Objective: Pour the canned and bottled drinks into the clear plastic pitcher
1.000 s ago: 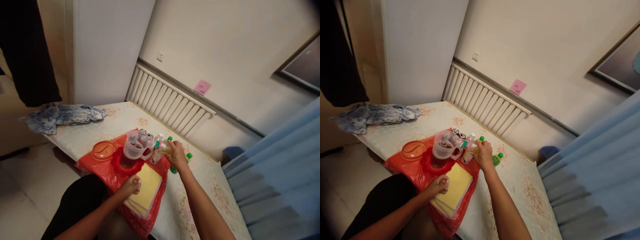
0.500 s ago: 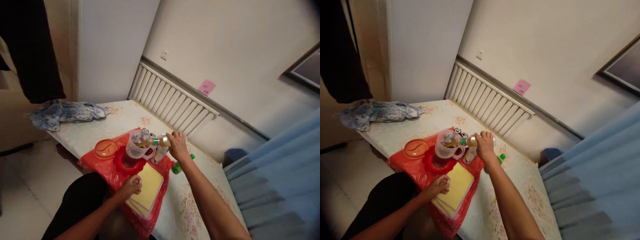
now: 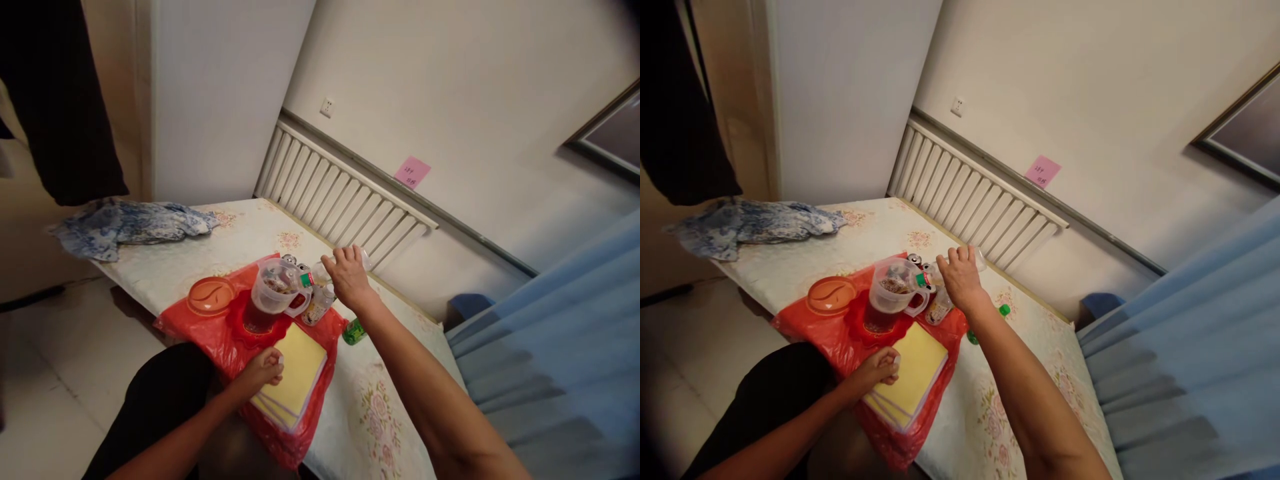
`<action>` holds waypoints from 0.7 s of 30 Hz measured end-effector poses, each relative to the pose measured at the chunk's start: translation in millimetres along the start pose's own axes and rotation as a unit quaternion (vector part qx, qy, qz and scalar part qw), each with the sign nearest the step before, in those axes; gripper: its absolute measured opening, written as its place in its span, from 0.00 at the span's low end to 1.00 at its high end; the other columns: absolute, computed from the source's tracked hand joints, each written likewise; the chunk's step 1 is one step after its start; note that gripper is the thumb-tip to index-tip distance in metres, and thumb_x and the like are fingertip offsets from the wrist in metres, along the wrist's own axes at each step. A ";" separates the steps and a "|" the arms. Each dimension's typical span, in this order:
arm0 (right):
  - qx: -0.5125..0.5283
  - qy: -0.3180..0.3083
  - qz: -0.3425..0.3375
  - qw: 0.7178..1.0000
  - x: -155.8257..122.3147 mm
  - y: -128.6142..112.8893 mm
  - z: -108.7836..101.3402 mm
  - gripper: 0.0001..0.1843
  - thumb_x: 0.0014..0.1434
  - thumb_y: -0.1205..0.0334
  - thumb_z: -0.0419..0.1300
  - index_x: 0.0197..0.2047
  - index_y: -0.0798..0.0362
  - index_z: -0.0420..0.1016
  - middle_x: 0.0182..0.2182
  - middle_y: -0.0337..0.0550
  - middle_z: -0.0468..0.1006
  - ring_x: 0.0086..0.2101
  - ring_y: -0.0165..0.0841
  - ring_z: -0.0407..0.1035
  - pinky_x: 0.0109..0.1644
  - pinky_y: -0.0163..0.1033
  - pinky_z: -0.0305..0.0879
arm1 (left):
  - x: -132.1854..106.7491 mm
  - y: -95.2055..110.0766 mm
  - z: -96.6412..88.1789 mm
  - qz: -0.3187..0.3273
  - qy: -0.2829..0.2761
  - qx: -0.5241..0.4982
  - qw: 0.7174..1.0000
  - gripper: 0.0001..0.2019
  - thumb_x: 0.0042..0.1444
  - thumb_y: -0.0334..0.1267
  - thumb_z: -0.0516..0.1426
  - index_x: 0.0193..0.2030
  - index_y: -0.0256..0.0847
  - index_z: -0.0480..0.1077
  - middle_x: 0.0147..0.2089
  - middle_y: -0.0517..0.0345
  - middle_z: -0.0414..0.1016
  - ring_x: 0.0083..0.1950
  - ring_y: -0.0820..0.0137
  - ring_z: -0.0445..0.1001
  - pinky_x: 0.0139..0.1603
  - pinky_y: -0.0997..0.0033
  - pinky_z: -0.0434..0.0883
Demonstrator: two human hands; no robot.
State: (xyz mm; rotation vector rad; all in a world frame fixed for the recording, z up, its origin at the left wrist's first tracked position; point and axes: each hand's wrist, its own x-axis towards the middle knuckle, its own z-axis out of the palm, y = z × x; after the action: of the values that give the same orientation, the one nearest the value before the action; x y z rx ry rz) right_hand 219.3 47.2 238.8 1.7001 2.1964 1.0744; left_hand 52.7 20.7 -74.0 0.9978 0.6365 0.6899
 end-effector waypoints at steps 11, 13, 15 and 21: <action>-0.002 0.005 -0.018 1.000 4.1 -1.1 -0.6 0.19 0.67 0.71 0.52 0.57 0.52 0.73 0.49 0.55 0.72 0.51 0.47 0.59 0.68 0.62 0.39 | -2.5 4.2 1.6 -0.010 0.006 -0.004 1.000 0.28 0.37 0.53 0.72 0.38 0.40 0.66 0.31 0.66 0.68 0.31 0.73 0.75 0.35 0.71 0.72; -0.004 0.006 -0.017 1.000 3.6 -1.2 -0.8 0.19 0.66 0.71 0.52 0.57 0.52 0.73 0.49 0.55 0.72 0.51 0.47 0.59 0.68 0.61 0.39 | -2.4 5.1 2.3 -0.012 0.009 -0.005 1.000 0.28 0.36 0.53 0.72 0.37 0.40 0.66 0.30 0.67 0.67 0.30 0.73 0.74 0.34 0.71 0.72; -0.002 0.003 -0.011 1.000 2.5 -1.6 -1.1 0.20 0.65 0.71 0.53 0.57 0.52 0.73 0.49 0.55 0.72 0.51 0.47 0.59 0.68 0.60 0.39 | -2.8 6.2 3.2 -0.015 0.012 -0.005 1.000 0.29 0.35 0.54 0.72 0.37 0.40 0.66 0.30 0.67 0.67 0.30 0.73 0.75 0.34 0.71 0.72; 0.082 -0.061 0.053 0.993 -8.8 -4.3 3.1 0.25 0.58 0.71 0.60 0.59 0.49 0.73 0.49 0.53 0.71 0.49 0.46 0.60 0.60 0.52 0.50 | -7.5 14.4 5.0 -0.024 0.024 0.005 0.999 0.29 0.34 0.55 0.72 0.36 0.40 0.67 0.28 0.67 0.67 0.28 0.74 0.73 0.33 0.72 0.70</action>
State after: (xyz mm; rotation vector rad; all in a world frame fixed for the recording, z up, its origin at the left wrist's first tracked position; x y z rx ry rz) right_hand 220.5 40.3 231.3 1.9150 2.1933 0.8061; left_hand 48.6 17.7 -57.8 0.9753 0.7048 0.6708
